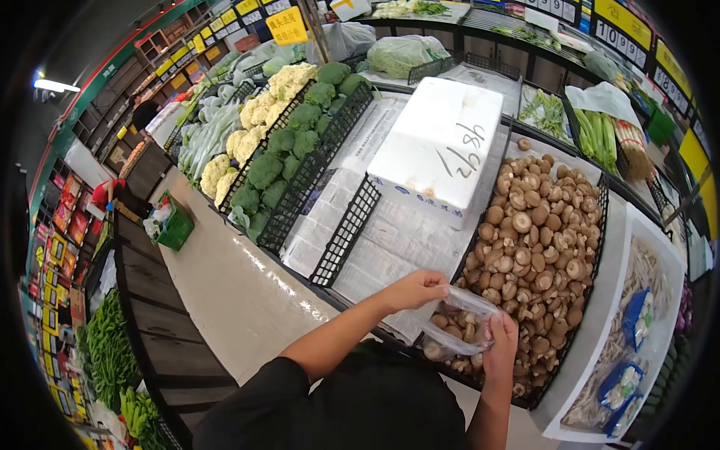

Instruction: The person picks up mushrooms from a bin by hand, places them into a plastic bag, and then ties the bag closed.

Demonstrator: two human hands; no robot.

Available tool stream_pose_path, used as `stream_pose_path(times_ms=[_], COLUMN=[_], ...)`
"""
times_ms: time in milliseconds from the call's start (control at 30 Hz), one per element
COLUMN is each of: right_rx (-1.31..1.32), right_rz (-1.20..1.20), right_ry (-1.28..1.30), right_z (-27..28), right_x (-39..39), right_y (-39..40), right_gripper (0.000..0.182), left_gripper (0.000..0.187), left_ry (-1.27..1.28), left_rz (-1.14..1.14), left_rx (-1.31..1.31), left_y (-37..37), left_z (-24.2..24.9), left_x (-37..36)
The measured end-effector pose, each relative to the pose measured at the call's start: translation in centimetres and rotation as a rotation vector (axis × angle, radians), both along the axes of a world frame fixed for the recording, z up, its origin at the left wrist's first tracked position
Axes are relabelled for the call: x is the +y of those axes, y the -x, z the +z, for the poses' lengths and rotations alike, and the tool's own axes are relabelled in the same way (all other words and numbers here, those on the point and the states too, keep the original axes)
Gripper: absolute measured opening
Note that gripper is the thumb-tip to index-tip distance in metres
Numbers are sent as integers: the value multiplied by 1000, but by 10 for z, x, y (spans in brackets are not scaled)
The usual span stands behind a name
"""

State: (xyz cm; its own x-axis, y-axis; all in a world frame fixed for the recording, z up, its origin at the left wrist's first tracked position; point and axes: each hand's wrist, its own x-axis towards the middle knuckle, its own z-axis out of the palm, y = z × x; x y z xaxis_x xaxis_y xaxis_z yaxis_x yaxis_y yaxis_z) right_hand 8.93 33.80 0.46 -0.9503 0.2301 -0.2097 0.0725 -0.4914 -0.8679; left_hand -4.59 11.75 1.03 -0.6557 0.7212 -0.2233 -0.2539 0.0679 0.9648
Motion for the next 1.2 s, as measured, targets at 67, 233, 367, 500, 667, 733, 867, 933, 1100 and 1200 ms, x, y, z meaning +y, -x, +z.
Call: stream_pose_path(times_ms=[67, 233, 367, 500, 667, 733, 867, 933, 1100, 1200], right_rx=[-4, -42, -43, -51, -188, -160, -204, -246, -332, -307], right_rz=[-1, -6, 22, -159, -310, -281, -251, -239, -147, -137], right_ry=[4, -101, -124, -190, -1090, -1400, -1606, -1629, -1769, -1821], right_z=[6, -16, -4, 5, -7, -8, -19, -26, -33, -38], right_x=[-3, 9, 10, 19, 41, 45, 47, 51, 63, 70], right_y=[1, -14, -32, -48, -37, -27, -9, -2, 13, 18], right_gripper=[18, 16, 17, 30, 44, 50, 48, 45, 38, 35], left_gripper=[15, 15, 24, 32, 34, 33, 29, 21, 18, 18], left_ry=[21, 55, 58, 252, 239, 217, 256, 265, 245, 210], left_rz=[23, 13, 3, -4, 21, 69, 164, 217, 233, 261], left_rx=[-10, 37, 115, 423, 478, 532, 550, 505, 327, 201], left_y=[3, 0, -4, -5, -9, -8, -5, -7, -19, -33], left_z=[4, -9, -15, -4, 16, 24, 40, 39, 22, 11], left_x=[-1, 4, -6, -17, -22, -24, -44, -59, -88, -85])
